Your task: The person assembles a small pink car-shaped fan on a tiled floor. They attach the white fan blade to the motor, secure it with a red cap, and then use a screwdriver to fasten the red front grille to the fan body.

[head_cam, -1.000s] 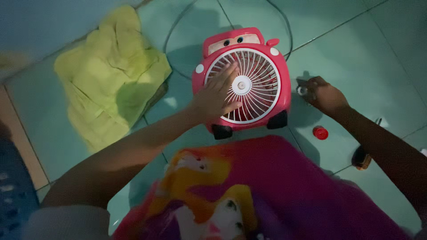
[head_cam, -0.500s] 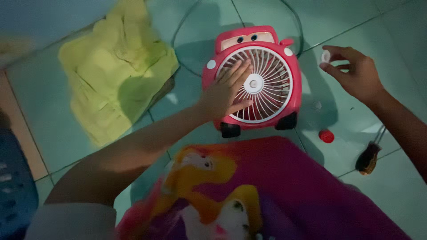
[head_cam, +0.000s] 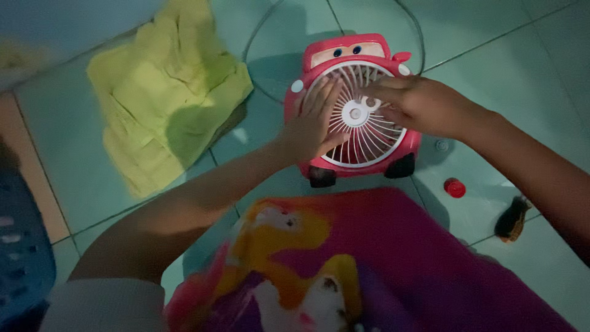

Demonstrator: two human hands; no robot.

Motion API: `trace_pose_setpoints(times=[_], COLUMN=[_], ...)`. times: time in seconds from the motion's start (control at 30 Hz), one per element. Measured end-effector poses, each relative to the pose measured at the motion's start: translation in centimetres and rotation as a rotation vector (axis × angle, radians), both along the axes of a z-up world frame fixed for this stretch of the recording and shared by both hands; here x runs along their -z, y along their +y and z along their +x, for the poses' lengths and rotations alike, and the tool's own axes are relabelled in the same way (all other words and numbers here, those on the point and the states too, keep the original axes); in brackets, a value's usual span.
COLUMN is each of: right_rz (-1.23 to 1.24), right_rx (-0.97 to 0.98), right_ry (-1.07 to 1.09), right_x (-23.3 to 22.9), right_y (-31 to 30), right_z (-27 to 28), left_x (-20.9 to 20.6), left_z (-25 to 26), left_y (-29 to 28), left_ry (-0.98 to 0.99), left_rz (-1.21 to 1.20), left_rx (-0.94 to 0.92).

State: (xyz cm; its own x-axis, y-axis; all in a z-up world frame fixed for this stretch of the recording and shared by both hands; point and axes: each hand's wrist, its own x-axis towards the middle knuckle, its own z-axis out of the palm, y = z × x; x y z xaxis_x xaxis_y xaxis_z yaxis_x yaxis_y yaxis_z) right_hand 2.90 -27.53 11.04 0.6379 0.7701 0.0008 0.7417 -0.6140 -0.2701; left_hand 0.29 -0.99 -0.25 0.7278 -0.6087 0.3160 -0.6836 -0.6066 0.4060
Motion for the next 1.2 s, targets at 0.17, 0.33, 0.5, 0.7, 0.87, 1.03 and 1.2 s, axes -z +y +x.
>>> trace_pose_setpoints(times=[0.17, 0.33, 0.5, 0.7, 0.87, 1.03, 1.2], right_rz=[0.002, -0.068, -0.143, -0.043, 0.023, 0.137, 0.059], right_rx=[-0.001, 0.015, 0.05, -0.036, -0.077, -0.039, 0.016], right_ry=[0.068, 0.03, 0.057, -0.069, -0.117, -0.127, -0.306], right_x=[0.1, 0.1, -0.3, 0.4, 2.2, 4.4, 6.9], right_y=[-0.2, 0.2, 0.5, 0.4, 0.9, 0.5, 0.3], right_z=[0.2, 0.0, 0.1, 0.3, -0.4, -2.2, -3.2], left_x=[0.1, 1.3, 1.5, -0.5, -1.0, -0.4, -0.3], left_z=[0.3, 1.2, 1.1, 0.4, -0.6, 0.2, 0.2], left_y=[0.4, 0.9, 1.2, 0.3, 0.0, -1.0, -0.4], left_ry=[-0.001, -0.12, -0.125, 0.044, -0.065, 0.038, 0.078], left_rz=[0.154, 0.26, 0.267, 0.287, 0.15, 0.161, 0.111], left_rx=[-0.089, -0.071, -0.037, -0.066, -0.048, -0.023, 0.005])
